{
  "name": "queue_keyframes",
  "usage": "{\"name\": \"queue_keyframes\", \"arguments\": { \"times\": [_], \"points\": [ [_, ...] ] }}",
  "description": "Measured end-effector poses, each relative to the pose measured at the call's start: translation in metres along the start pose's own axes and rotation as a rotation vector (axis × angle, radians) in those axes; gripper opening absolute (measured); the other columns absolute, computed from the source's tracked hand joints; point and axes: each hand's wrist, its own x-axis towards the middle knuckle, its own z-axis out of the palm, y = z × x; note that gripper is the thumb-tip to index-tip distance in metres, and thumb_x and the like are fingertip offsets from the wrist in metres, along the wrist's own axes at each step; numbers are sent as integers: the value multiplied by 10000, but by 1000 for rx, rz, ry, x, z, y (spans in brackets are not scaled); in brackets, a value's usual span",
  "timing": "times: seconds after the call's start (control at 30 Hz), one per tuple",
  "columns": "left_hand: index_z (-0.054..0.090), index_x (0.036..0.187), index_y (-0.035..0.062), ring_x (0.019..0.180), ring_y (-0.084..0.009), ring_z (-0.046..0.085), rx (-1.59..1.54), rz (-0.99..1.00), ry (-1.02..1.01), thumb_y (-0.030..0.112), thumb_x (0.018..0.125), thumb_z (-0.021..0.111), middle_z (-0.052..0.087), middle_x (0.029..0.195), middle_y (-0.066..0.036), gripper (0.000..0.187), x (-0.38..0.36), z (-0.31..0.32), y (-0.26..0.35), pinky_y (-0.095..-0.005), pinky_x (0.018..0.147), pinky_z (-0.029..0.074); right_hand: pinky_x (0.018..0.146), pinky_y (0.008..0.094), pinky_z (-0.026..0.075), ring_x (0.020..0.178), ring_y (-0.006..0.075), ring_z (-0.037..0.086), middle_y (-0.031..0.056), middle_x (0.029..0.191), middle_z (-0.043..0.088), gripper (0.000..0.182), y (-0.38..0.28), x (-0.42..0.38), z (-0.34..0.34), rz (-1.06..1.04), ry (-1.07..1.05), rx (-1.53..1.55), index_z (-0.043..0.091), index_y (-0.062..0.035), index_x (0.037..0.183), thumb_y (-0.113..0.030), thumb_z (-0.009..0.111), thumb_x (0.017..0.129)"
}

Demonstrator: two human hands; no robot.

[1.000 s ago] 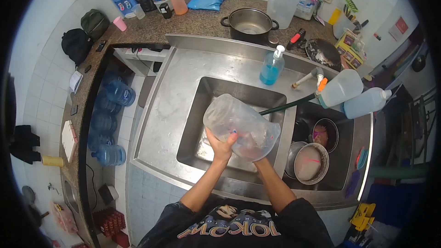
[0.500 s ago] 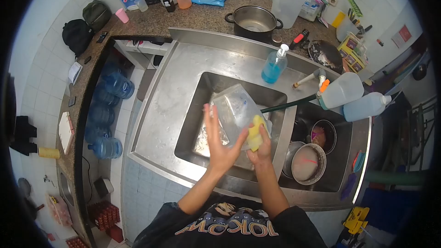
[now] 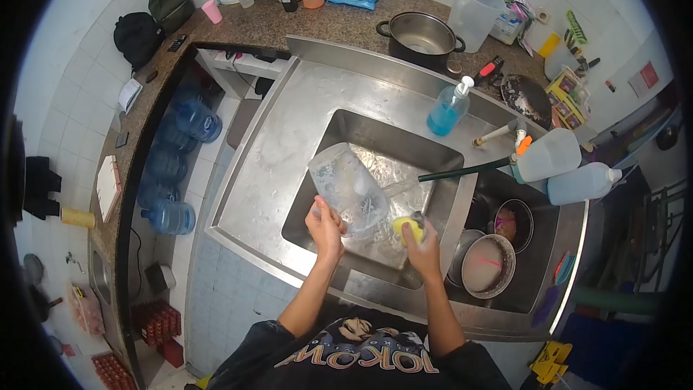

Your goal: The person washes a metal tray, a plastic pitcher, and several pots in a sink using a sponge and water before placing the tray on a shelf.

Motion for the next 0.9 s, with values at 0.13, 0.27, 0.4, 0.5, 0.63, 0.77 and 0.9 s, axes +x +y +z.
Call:
{"name": "queue_keyframes", "arguments": {
  "times": [0.13, 0.27, 0.4, 0.5, 0.63, 0.77, 0.9],
  "points": [
    [335, 654, 119, 355, -81, 257, 129, -19, -109, 417, 1027, 417, 274, 459, 30, 485, -11, 1, 4, -277, 345, 220, 795, 414, 465, 965, 319, 560, 181, 1054, 539, 292, -32, -7, 26, -745, 245, -538, 584, -11, 1021, -149, 714, 798],
    [383, 674, 109, 354, -53, 262, 113, -103, -333, 351, 1033, 434, 299, 461, 46, 437, -24, -3, 18, -251, 330, 209, 873, 429, 429, 1022, 350, 484, 168, 1105, 500, 393, -39, 45, 39, -929, 162, -618, 572, -27, 1034, -41, 749, 683],
    [320, 596, 117, 336, -70, 242, 205, -166, -442, 429, 1018, 430, 269, 443, 27, 536, -35, -11, 27, -268, 326, 175, 870, 441, 432, 1023, 347, 489, 161, 1115, 503, 405, -68, 85, 43, -979, 242, -482, 587, -25, 1030, -20, 752, 661],
    [395, 657, 101, 352, -59, 277, 270, -170, -467, 360, 1024, 454, 317, 451, 36, 453, -31, -23, 22, -253, 330, 226, 855, 440, 438, 997, 344, 501, 165, 1105, 506, 364, -52, 61, 49, -985, 254, -410, 609, 2, 981, 17, 741, 643],
    [329, 599, 113, 345, -79, 243, 188, -155, -399, 389, 1024, 442, 275, 444, 22, 519, -30, -15, 15, -277, 339, 175, 843, 425, 436, 962, 348, 503, 170, 1079, 507, 311, 12, 31, 53, -908, 161, -336, 604, 6, 935, 22, 724, 648],
    [314, 587, 110, 343, -87, 245, 213, -205, -515, 399, 1024, 435, 281, 439, 11, 538, -29, -13, 23, -276, 340, 187, 846, 431, 431, 966, 367, 505, 191, 1046, 523, 290, -9, 48, 45, -901, 208, -343, 585, 3, 916, 13, 714, 656],
    [385, 640, 91, 365, -68, 256, 148, -290, -621, 351, 1030, 440, 310, 460, 21, 472, -28, -15, 33, -253, 349, 209, 977, 487, 434, 1205, 474, 491, 236, 1261, 549, 270, -36, 72, 53, -899, 301, -183, 577, -15, 907, 25, 702, 670]
  ]
}}
